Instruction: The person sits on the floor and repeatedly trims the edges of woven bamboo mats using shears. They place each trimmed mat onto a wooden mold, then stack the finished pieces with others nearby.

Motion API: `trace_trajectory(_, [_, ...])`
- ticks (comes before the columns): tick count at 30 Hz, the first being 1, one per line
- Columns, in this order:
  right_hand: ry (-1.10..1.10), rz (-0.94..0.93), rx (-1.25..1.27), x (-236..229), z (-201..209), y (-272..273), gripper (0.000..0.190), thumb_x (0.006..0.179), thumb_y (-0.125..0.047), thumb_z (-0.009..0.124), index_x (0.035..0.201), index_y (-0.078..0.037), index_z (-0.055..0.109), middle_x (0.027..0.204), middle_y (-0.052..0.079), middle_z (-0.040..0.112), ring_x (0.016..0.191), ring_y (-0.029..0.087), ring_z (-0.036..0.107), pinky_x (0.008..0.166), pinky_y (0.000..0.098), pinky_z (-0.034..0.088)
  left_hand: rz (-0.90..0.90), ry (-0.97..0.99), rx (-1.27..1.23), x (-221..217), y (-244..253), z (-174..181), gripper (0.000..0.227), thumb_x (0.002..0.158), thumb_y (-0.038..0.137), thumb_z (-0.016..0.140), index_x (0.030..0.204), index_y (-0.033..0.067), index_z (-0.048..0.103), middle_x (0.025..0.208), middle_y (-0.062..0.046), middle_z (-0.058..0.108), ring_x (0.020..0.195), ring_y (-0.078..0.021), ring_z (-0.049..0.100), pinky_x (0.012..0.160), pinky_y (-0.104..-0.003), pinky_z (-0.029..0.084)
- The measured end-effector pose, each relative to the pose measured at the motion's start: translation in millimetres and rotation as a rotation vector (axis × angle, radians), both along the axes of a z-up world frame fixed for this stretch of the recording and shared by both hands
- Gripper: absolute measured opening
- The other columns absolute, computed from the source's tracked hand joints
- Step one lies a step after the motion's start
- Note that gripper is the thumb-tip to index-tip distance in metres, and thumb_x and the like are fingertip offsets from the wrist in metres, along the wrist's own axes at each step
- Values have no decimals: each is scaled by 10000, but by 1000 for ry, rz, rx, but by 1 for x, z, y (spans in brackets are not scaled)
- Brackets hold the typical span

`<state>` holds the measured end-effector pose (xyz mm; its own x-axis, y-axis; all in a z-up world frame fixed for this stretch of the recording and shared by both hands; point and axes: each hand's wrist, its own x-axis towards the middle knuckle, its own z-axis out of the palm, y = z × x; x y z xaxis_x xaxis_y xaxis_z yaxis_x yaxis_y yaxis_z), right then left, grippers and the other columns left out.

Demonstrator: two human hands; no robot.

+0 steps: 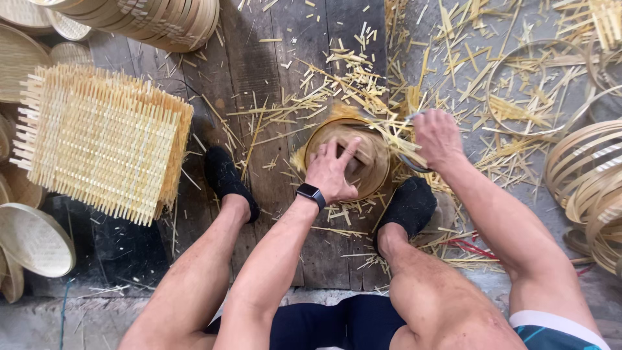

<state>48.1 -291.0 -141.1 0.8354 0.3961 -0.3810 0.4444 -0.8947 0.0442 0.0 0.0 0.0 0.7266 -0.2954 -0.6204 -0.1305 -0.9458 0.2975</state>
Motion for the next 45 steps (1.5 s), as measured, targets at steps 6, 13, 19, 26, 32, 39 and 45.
trace_trajectory(6, [282, -117, 49, 15, 61, 8, 301, 1061, -276, 487, 965, -31, 633, 847, 143, 694, 771, 263, 699, 723, 401, 582, 76, -164, -68, -10, 1, -1, 1212, 546, 440, 843, 1567, 199, 238, 1505, -280, 338, 1368, -464, 382, 1083, -607, 334])
trace_trajectory(13, [67, 2, 37, 9, 75, 1, 493, 906, -491, 554, 949, -4, 617, 880, 165, 669, 823, 263, 662, 752, 387, 544, 564, -424, -27, -27, -36, -14, 787, 753, 585, 771, 1369, 132, 584, 1394, -242, 457, 1330, -455, 382, 1062, -608, 387])
trace_trajectory(19, [50, -95, 65, 3, 41, 10, 223, 1083, -213, 502, 996, -44, 617, 914, 148, 659, 831, 241, 655, 757, 392, 538, 423, -518, -60, -16, -34, -12, 751, 618, 498, 804, 1267, 140, 686, 1427, -229, 446, 1330, -465, 389, 1040, -593, 413])
trace_trajectory(26, [-28, -8, 127, -2, 54, -17, 446, 777, -426, 689, 900, -3, 617, 796, 152, 630, 746, 267, 623, 688, 406, 556, 727, -447, -108, -22, -28, -11, 1206, 601, 510, 857, 1523, -23, 292, 1396, -254, 466, 1299, -429, 461, 1115, -550, 367])
trace_trajectory(32, [-53, 6, 8, -10, 37, 11, 283, 858, -326, 649, 870, -45, 615, 754, 96, 623, 659, 196, 604, 592, 343, 554, 539, -409, -101, -24, -24, -17, 1204, 595, 478, 873, 1521, -10, 280, 1388, -242, 485, 1273, -416, 482, 1101, -529, 392])
trace_trajectory(39, [-60, 31, 110, -5, 38, -19, 353, 807, -360, 707, 884, -27, 618, 771, 106, 635, 710, 210, 607, 623, 372, 559, 446, -341, -99, -16, -15, -14, 1195, 543, 431, 878, 1520, 63, 296, 1384, -175, 492, 1240, -405, 491, 1063, -527, 410])
trace_trajectory(45, [-5, -17, 62, 7, 46, 16, 447, 747, -370, 753, 957, 6, 635, 881, 140, 655, 774, 242, 648, 687, 375, 573, 343, -317, -187, -16, -4, -18, 1184, 569, 436, 840, 1563, 113, 285, 1410, -147, 512, 1266, -401, 504, 1091, -536, 424])
